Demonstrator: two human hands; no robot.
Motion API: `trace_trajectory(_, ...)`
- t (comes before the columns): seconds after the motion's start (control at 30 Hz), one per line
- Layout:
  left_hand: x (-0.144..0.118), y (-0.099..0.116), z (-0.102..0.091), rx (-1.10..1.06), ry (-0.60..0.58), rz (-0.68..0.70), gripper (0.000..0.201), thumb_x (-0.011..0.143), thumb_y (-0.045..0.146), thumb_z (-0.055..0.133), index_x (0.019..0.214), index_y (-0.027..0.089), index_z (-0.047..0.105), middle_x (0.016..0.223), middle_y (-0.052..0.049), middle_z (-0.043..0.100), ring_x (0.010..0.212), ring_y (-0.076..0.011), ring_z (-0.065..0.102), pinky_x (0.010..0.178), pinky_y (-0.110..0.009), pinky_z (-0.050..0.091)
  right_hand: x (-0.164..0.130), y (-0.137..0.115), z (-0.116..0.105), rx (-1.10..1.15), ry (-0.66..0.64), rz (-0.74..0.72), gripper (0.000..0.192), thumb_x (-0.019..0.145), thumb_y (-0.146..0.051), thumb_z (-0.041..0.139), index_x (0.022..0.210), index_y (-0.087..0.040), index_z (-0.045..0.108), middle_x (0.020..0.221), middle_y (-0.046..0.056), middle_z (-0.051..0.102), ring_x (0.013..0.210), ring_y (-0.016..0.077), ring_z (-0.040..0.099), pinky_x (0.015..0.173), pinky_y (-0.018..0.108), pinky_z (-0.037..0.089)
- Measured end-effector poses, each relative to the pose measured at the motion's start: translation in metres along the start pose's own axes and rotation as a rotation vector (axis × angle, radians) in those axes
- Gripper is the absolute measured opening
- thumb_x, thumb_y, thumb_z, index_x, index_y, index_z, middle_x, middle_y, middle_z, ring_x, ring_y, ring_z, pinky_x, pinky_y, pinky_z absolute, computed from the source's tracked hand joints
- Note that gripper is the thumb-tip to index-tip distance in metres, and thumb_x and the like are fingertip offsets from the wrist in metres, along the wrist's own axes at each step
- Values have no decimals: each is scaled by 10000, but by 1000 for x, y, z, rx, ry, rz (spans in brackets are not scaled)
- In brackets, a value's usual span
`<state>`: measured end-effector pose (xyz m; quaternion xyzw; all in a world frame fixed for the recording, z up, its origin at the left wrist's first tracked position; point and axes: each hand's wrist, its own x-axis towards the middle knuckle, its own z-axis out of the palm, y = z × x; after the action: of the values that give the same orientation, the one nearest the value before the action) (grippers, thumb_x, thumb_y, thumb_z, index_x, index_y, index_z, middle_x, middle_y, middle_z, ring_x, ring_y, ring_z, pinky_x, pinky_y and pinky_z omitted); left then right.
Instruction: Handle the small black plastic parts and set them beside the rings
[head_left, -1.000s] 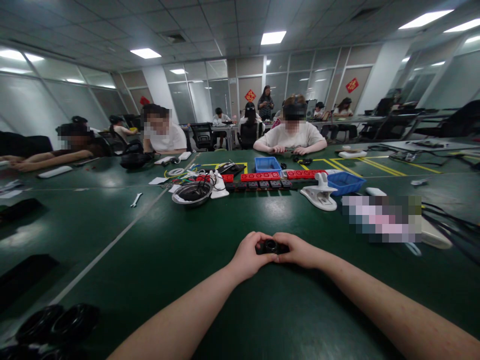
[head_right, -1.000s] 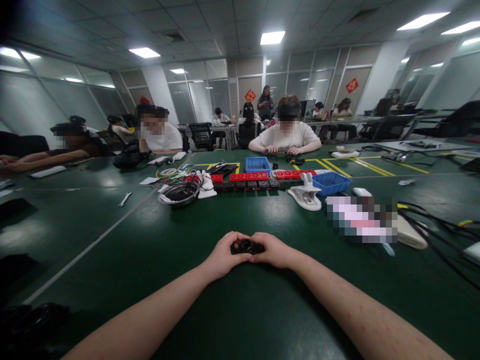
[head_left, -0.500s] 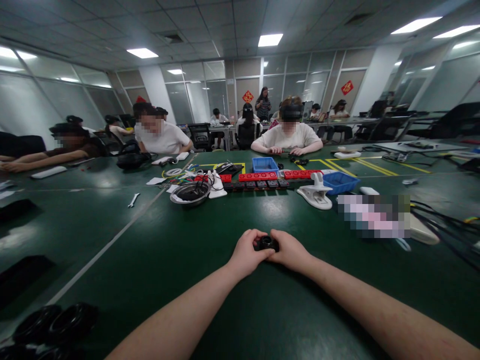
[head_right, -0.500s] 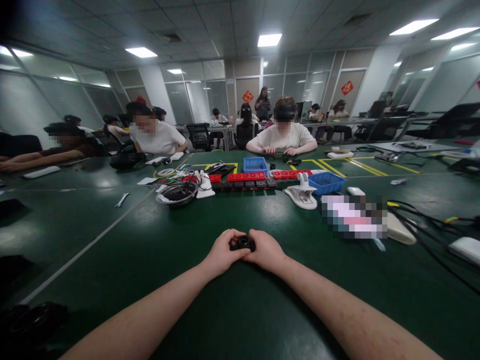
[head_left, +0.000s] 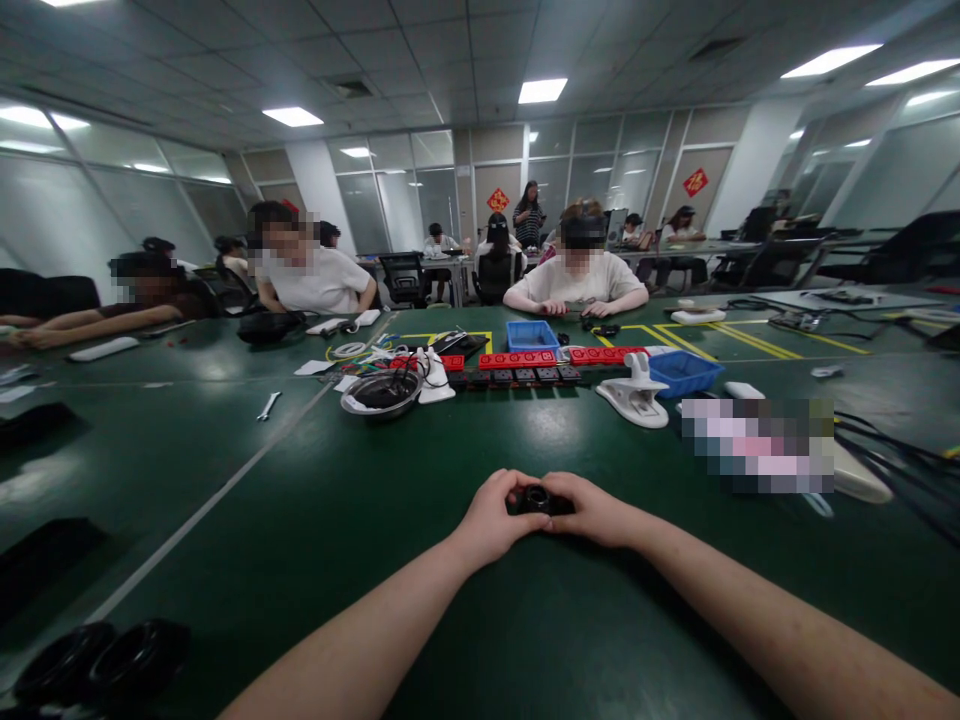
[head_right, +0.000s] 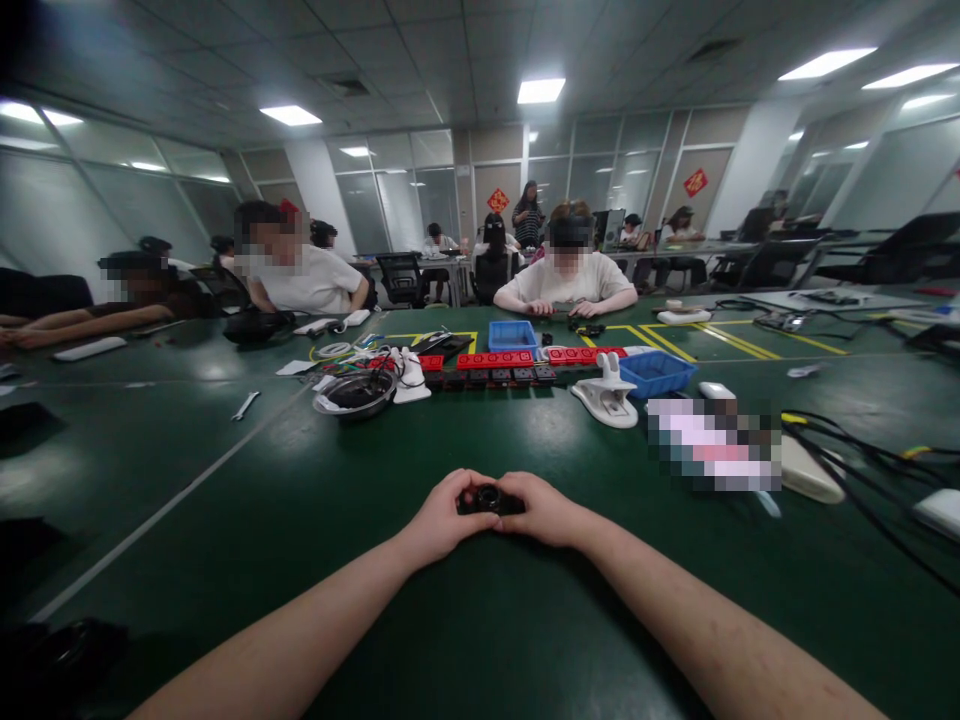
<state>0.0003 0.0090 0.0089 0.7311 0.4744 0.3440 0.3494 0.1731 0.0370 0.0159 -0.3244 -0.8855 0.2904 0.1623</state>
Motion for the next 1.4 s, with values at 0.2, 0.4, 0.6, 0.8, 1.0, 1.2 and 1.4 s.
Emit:
trace_trajectory(0.2, 0, -1, 0, 1, -20, 15, 350, 573, 319, 659, 881, 187, 559, 818, -12, 481, 717, -134, 439, 633, -242, 362, 1, 1, -5, 52, -69, -75, 232, 716, -264, 533, 918, -151, 555, 850, 21, 530, 805, 148, 480, 740, 264, 359)
trace_trajectory(0.4, -1, 0, 0, 5, -17, 29, 330, 582, 301, 654, 877, 188, 560, 812, -10, 478, 715, -132, 437, 636, -240, 363, -1, 1, -5, 50, -73, -61, 237, 716, -259, 535, 925, -149, 557, 861, 25, 528, 807, 150, 479, 737, 265, 361)
trace_trajectory(0.6, -1, 1, 0, 8, -15, 24, 340, 578, 301, 658, 882, 186, 557, 809, -9, 477, 711, -130, 440, 635, -239, 362, 0, 3, -4, 47, -65, -36, 232, 712, -276, 538, 905, -149, 555, 849, 21, 526, 794, 147, 478, 720, 256, 363)
trace_trajectory(0.8, -1, 1, 0, 1, -1, 30, 356, 561, 313, 670, 872, 180, 557, 807, -7, 478, 721, -130, 447, 635, -236, 363, 1, 5, 0, 63, -46, 24, 219, 675, -285, 570, 833, -137, 541, 794, 16, 516, 755, 149, 474, 667, 246, 366)
trace_trajectory(1.0, -2, 1, 4, -2, 24, 7, 333, 549, 262, 677, 849, 177, 558, 807, -6, 487, 717, -129, 461, 637, -237, 372, 1, 3, 3, 86, 11, 106, 216, 619, -281, 605, 757, -143, 511, 691, -19, 475, 640, 113, 437, 542, 202, 325)
trace_trajectory(1.2, -3, 3, 9, 85, 167, -25, 286, 564, 213, 656, 826, 182, 547, 805, -2, 496, 724, -128, 469, 652, -244, 375, 5, 1, 17, 20, 175, 254, 249, 558, -275, 625, 640, -161, 419, 598, -48, 430, 556, 83, 388, 477, 181, 265)
trace_trajectory(1.4, -1, -4, 14, 114, 254, -68, 292, 569, 224, 649, 835, 177, 538, 819, -10, 514, 716, -130, 477, 644, -251, 383, 8, -11, 32, -263, 327, 372, 190, 602, -280, 576, 672, -170, 437, 633, -6, 486, 577, 106, 416, 485, 204, 246)
